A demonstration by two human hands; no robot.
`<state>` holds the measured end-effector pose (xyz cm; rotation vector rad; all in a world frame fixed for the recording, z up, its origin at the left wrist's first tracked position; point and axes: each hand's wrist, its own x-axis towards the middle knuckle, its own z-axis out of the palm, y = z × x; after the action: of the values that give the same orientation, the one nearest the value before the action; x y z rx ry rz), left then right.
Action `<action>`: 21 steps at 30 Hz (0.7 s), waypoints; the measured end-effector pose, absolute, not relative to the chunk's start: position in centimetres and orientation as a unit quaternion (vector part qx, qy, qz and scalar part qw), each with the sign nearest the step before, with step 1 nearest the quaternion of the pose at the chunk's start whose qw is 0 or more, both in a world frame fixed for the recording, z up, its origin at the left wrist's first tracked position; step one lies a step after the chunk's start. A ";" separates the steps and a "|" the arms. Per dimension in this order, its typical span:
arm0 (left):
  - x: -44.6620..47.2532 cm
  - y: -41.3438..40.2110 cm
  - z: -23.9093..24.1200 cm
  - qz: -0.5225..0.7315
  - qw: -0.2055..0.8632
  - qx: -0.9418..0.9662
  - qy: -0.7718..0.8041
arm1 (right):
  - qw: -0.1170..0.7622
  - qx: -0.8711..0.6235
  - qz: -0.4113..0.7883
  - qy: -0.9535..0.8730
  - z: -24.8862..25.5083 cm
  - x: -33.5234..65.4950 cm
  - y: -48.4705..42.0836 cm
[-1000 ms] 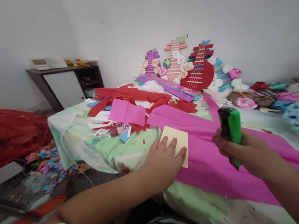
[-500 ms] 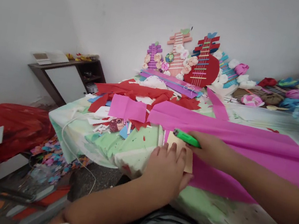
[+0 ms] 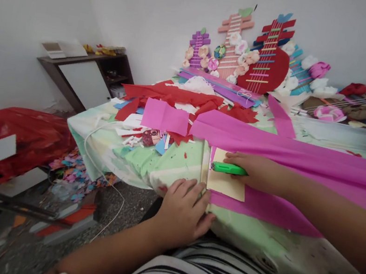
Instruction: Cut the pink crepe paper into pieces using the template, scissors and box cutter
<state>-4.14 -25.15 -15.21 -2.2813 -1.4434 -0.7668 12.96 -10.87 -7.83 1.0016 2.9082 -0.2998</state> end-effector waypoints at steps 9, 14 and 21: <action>-5.9 -24.1 -15.0 -0.243 0.172 -0.831 -0.471 | 0.054 0.283 -0.125 0.949 -7.1 12.8 -10.3; -6.4 -24.2 -14.5 -0.212 0.131 -0.853 -0.458 | 0.018 0.291 -0.120 0.949 -7.1 13.1 -11.3; -6.4 -23.6 -13.4 -0.138 0.097 -0.858 -0.484 | 0.039 0.301 -0.092 0.948 -8.2 14.1 -11.8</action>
<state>-6.41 -23.57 -13.36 -2.5424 -1.4345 -0.4093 14.07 -11.81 -8.15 0.9243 2.9079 -0.2821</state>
